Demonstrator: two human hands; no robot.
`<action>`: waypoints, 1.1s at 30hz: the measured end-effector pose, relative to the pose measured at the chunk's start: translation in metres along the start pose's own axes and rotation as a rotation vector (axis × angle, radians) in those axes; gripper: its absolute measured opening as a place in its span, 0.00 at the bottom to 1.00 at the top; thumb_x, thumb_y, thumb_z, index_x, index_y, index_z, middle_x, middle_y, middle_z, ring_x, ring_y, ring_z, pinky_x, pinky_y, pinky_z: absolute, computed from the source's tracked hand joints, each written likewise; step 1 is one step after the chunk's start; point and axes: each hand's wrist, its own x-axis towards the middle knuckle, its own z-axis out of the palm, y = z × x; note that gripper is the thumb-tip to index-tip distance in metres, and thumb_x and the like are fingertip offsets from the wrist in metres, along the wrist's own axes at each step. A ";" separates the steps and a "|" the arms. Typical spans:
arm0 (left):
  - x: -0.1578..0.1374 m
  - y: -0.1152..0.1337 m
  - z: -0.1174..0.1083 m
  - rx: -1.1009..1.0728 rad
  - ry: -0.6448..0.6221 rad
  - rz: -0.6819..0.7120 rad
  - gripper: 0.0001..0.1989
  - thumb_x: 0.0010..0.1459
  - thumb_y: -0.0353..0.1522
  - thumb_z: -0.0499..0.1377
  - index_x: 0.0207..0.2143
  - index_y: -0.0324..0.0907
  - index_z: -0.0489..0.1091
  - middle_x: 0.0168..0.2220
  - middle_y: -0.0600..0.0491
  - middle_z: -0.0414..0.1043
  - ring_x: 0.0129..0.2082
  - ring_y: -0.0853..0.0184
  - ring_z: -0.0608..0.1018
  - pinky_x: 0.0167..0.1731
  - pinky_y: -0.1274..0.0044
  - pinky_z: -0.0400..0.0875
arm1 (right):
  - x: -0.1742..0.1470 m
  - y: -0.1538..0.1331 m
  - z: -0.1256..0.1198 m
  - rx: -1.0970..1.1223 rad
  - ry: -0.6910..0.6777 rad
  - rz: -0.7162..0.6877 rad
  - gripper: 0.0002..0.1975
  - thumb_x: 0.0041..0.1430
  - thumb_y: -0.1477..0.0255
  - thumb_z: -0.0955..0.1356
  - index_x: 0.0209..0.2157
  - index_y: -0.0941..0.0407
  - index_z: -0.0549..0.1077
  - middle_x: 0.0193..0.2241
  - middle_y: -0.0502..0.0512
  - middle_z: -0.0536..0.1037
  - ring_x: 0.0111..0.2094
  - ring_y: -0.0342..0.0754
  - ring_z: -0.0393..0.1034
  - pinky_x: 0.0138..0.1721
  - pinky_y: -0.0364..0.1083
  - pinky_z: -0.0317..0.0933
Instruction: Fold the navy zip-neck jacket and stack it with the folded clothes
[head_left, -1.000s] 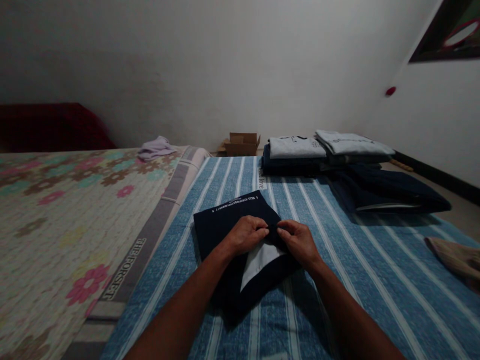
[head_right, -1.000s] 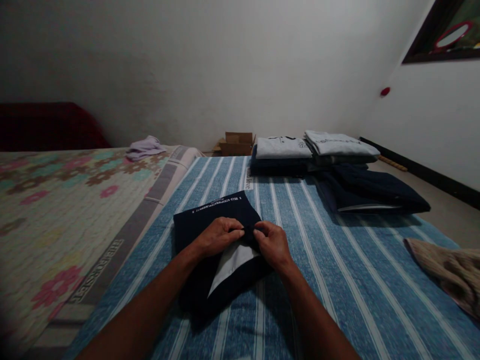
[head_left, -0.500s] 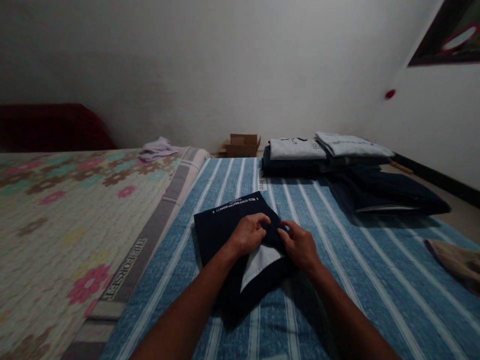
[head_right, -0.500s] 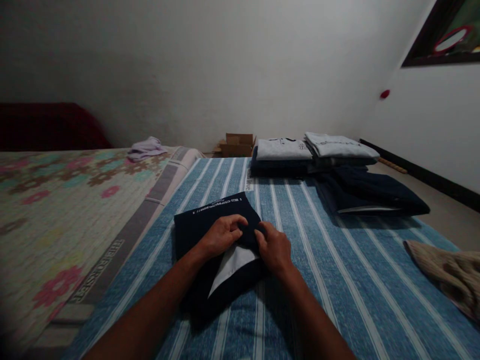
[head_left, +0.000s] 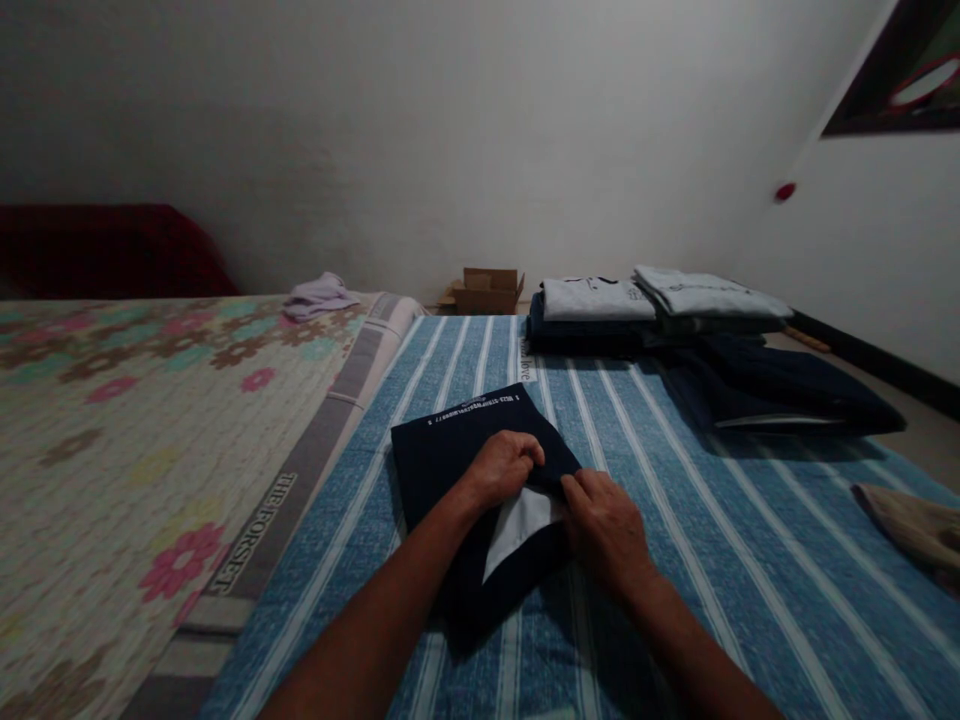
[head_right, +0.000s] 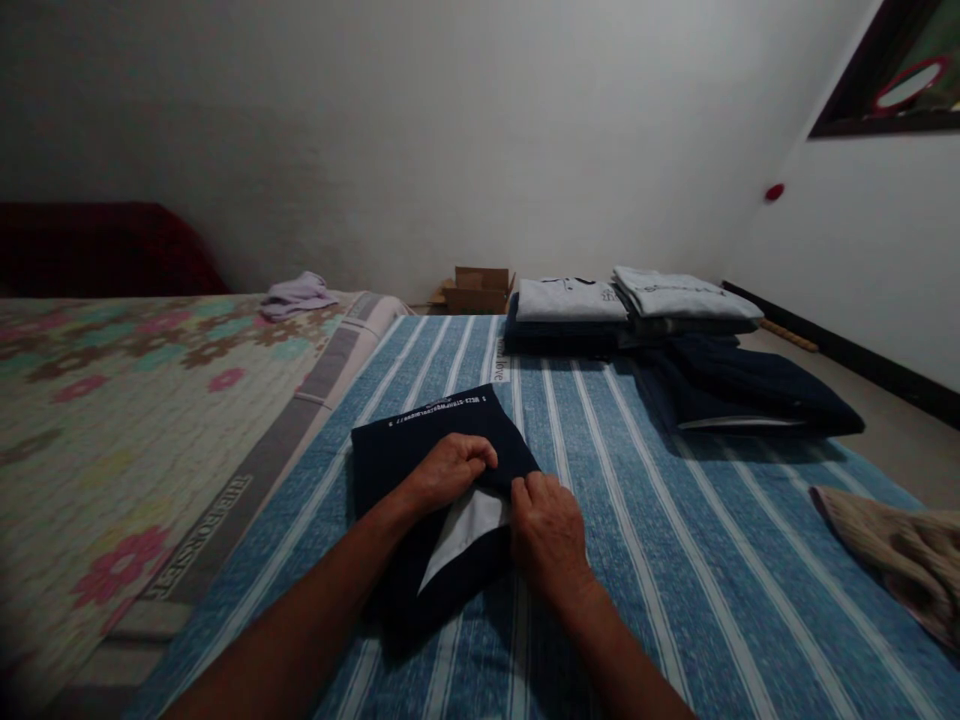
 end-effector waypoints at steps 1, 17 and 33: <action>0.000 0.000 0.000 0.026 -0.003 -0.006 0.13 0.44 0.20 0.48 0.24 0.39 0.70 0.24 0.57 0.71 0.28 0.71 0.72 0.32 0.80 0.65 | -0.001 0.000 0.002 0.002 0.007 0.005 0.07 0.52 0.82 0.63 0.28 0.56 0.69 0.27 0.55 0.69 0.31 0.49 0.60 0.31 0.46 0.50; -0.014 0.005 -0.005 0.593 -0.062 0.146 0.16 0.44 0.25 0.57 0.38 0.42 0.71 0.34 0.50 0.69 0.38 0.61 0.69 0.37 0.74 0.65 | -0.005 0.002 0.003 0.059 0.086 0.047 0.09 0.55 0.81 0.63 0.24 0.56 0.70 0.25 0.55 0.69 0.32 0.49 0.60 0.32 0.45 0.50; -0.018 -0.002 -0.001 0.675 -0.018 0.240 0.08 0.52 0.27 0.55 0.34 0.41 0.72 0.34 0.48 0.67 0.38 0.61 0.67 0.35 0.73 0.65 | 0.012 -0.002 0.008 -0.076 0.059 -0.058 0.09 0.49 0.83 0.65 0.22 0.55 0.67 0.23 0.54 0.68 0.27 0.50 0.57 0.29 0.48 0.45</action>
